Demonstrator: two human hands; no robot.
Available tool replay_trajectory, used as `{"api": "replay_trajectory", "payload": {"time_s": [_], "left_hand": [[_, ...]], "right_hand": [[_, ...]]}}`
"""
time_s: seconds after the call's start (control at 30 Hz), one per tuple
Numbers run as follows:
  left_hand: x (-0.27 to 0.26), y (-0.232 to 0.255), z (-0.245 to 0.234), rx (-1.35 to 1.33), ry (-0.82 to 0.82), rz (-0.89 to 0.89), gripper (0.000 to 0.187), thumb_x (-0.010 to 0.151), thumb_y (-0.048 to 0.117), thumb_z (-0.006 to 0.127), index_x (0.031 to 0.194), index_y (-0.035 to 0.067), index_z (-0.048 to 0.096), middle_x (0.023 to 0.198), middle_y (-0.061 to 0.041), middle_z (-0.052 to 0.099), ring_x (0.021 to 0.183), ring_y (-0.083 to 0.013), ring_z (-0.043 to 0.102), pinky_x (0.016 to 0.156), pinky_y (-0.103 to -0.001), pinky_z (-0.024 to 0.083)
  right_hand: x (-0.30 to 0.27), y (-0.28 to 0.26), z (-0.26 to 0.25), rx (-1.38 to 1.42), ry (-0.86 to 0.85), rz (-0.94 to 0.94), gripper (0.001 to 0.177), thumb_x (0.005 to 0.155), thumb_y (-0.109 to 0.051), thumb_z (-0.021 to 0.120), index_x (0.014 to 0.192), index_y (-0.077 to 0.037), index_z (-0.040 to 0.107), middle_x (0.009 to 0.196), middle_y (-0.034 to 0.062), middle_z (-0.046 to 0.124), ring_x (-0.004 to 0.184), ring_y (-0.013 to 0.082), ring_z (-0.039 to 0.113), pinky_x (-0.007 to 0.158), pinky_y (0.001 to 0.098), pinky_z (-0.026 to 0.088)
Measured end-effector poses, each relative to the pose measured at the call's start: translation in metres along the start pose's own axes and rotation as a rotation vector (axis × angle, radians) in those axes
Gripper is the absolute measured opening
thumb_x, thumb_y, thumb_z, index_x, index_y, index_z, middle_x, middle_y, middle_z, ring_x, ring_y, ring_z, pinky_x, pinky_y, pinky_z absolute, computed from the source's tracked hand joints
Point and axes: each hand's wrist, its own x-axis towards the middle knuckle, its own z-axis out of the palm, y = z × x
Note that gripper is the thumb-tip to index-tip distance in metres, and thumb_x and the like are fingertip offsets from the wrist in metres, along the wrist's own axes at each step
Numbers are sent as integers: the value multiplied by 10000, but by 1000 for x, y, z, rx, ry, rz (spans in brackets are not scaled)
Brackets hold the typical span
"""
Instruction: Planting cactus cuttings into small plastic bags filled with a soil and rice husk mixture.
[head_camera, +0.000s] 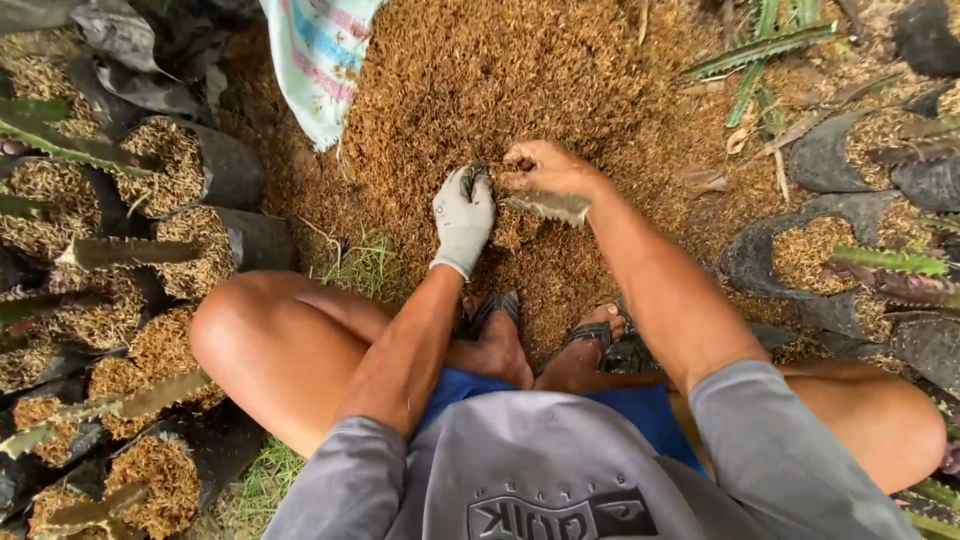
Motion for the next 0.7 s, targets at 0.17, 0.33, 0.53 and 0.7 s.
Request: {"api": "replay_trajectory", "payload": {"time_s": [0.17, 0.33, 0.53, 0.7], "left_hand": [[-6, -10, 5, 15, 74, 97, 308, 968, 167, 617, 1217, 1, 692, 1132, -241, 718, 1204, -466, 624, 1075, -544, 491], [-5, 2, -2, 26, 18, 133, 309, 955, 126, 610, 1232, 20, 696, 1119, -225, 735, 1234, -459, 610, 1069, -539, 515], [6, 23, -47, -272, -314, -96, 364, 977, 197, 590, 1327, 101, 624, 1195, -141, 727, 1171, -332, 673, 933, -445, 615], [-11, 59, -81, -51, -431, -106, 745, 885, 325, 714, 1516, 35, 444, 1497, -268, 502, 1409, -429, 462, 1219, -526, 368]], "right_hand": [[19, 11, 6, -291, -72, -59, 438, 949, 17, 598, 1376, -34, 517, 1272, 220, 598, 1085, 351, 612, 953, 505, 499], [75, 65, 10, -453, -26, -223, 239, 854, 74, 554, 1067, -33, 543, 851, 64, 532, 613, 208, 536, 506, 329, 433], [22, 89, -4, 79, 89, -383, 171, 947, -14, 705, 1108, 5, 652, 988, 160, 658, 945, 276, 677, 884, 420, 551], [6, 134, 11, 1182, 350, -6, 236, 895, -152, 649, 1124, -125, 597, 1057, 110, 666, 866, 218, 685, 877, 313, 557]]}}
